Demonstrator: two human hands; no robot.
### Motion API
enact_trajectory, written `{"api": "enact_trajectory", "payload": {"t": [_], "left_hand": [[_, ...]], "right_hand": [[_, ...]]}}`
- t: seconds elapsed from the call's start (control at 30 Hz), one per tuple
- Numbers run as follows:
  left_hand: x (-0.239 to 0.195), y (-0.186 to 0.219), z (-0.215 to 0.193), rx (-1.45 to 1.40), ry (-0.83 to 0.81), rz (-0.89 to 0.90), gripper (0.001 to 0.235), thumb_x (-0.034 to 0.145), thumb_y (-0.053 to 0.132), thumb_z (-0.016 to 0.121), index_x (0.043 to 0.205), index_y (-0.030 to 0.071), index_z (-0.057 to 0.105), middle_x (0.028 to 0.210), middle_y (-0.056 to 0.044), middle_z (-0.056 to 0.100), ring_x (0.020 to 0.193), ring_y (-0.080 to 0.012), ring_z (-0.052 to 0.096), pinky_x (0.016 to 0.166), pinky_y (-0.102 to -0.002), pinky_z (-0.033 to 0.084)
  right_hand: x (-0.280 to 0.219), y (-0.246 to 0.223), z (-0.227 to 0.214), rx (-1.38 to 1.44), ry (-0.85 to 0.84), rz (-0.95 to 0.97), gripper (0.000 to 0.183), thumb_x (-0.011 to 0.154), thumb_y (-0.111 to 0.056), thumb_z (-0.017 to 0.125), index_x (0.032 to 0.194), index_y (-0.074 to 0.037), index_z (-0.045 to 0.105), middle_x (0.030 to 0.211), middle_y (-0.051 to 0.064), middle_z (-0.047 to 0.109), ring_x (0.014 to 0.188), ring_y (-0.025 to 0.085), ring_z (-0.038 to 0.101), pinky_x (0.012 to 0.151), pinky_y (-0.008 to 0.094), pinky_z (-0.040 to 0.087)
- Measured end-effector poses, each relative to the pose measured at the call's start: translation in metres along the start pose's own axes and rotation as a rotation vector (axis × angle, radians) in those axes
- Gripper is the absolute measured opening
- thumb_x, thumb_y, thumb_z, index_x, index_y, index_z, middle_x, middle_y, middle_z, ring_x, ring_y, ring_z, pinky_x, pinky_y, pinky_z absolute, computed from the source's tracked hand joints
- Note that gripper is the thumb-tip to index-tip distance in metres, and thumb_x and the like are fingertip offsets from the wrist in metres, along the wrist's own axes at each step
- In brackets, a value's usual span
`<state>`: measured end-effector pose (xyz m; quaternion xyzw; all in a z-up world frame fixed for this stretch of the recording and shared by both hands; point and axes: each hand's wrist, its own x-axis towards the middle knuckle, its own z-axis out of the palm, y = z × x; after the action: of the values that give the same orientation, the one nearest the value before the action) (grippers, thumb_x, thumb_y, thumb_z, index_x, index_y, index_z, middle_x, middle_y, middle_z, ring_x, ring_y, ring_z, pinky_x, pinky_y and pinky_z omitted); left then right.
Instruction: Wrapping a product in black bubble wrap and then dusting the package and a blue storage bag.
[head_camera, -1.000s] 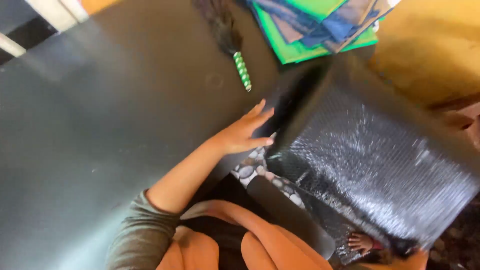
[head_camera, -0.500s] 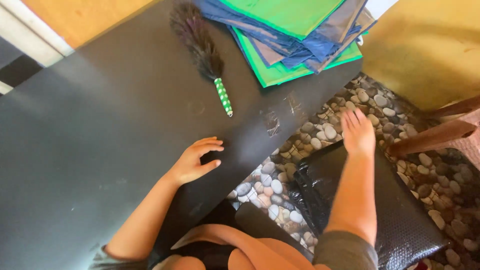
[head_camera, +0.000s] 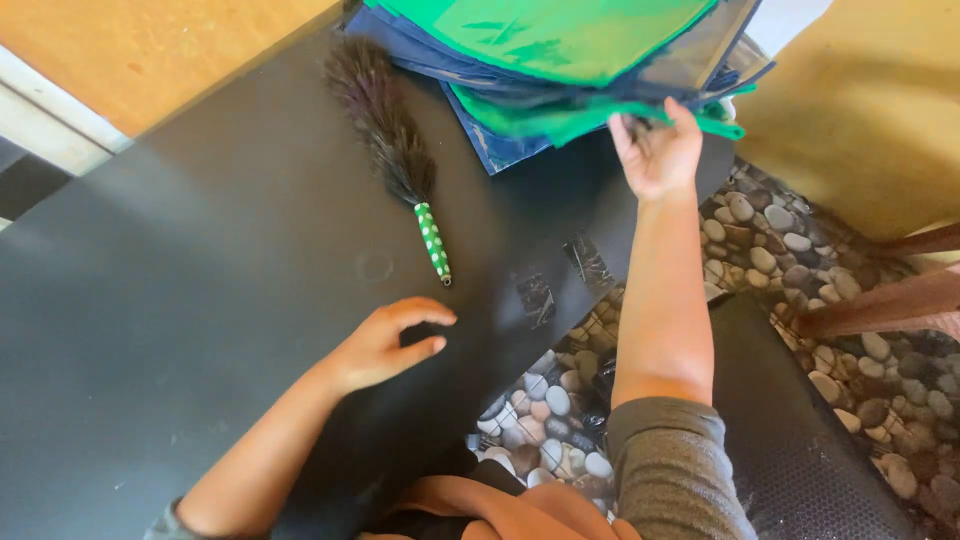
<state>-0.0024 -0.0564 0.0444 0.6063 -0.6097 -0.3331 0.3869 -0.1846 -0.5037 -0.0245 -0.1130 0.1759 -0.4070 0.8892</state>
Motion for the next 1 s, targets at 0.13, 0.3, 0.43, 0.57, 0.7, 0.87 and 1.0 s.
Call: {"api": "enact_trajectory", "payload": {"t": [0.13,0.3,0.43,0.57,0.7,0.87,1.0], "left_hand": [[0.070,-0.015,0.000,-0.006,0.088,0.128,0.031,0.094,0.019,0.074,0.122,0.007,0.072,0.119,-0.017,0.072,0.117,-0.0385,0.067,0.101,-0.051,0.052],[0.175,-0.079,0.018,-0.136,0.366,-0.260,0.072,0.088,0.028,0.081,0.149,0.011,0.048,0.150,-0.023,0.047,0.138,-0.0405,0.051,0.112,-0.052,0.045],[0.242,-0.100,0.024,-0.629,0.592,-0.483,0.110,0.077,0.002,0.081,0.161,-0.005,0.012,0.161,-0.035,0.027,0.142,-0.0444,0.045,0.116,-0.055,0.040],[0.300,-0.134,0.052,-0.955,0.684,-0.449,0.055,0.073,-0.008,0.076,0.122,-0.006,0.051,0.105,-0.018,0.055,0.095,-0.0337,0.065,0.099,-0.052,0.056],[0.304,-0.097,0.049,-0.913,0.622,-0.461,0.089,0.084,0.025,0.088,0.148,0.002,0.030,0.136,-0.016,0.037,0.127,-0.0376,0.050,0.114,-0.057,0.037],[0.324,-0.071,0.044,-1.184,0.664,-0.647,0.118,0.058,0.039,0.083,0.158,0.012,0.027,0.165,-0.009,0.038,0.149,-0.0242,0.042,0.125,-0.034,0.034],[0.334,-0.108,0.052,-1.284,0.759,-0.596,0.079,0.088,0.016,0.067,0.156,0.009,0.027,0.159,-0.019,0.043,0.131,-0.0375,0.059,0.116,-0.039,0.046]], "right_hand": [[0.017,0.006,0.026,0.157,-0.262,-0.046,0.025,0.086,-0.017,0.065,0.104,-0.001,0.058,0.120,0.027,0.062,0.129,0.040,0.064,0.124,0.058,0.048],[0.067,0.052,-0.047,-0.190,-0.367,-0.241,0.059,0.103,0.000,0.053,0.149,-0.033,0.035,0.165,0.005,0.030,0.154,0.041,0.020,0.124,0.067,0.012],[0.070,0.063,-0.065,-0.069,-0.298,-0.204,0.027,0.092,-0.020,0.063,0.117,-0.023,0.055,0.132,0.008,0.056,0.125,0.035,0.050,0.112,0.060,0.040],[0.028,0.061,-0.039,0.016,-0.246,-0.199,0.021,0.084,-0.034,0.071,0.094,-0.016,0.069,0.107,0.011,0.075,0.103,0.031,0.073,0.103,0.055,0.061],[-0.015,0.041,0.052,0.091,-0.116,-0.010,0.079,0.077,-0.058,0.070,0.133,-0.004,0.058,0.135,0.026,0.064,0.118,0.054,0.066,0.094,0.069,0.060],[0.014,0.016,0.108,-0.008,0.201,0.085,0.062,0.077,-0.026,0.071,0.132,0.000,0.059,0.135,0.030,0.059,0.136,0.062,0.050,0.089,0.044,0.063],[0.051,0.022,0.098,0.041,0.378,0.001,0.022,0.085,-0.007,0.060,0.101,0.008,0.055,0.105,0.030,0.064,0.101,0.053,0.066,0.086,0.056,0.065]]}}
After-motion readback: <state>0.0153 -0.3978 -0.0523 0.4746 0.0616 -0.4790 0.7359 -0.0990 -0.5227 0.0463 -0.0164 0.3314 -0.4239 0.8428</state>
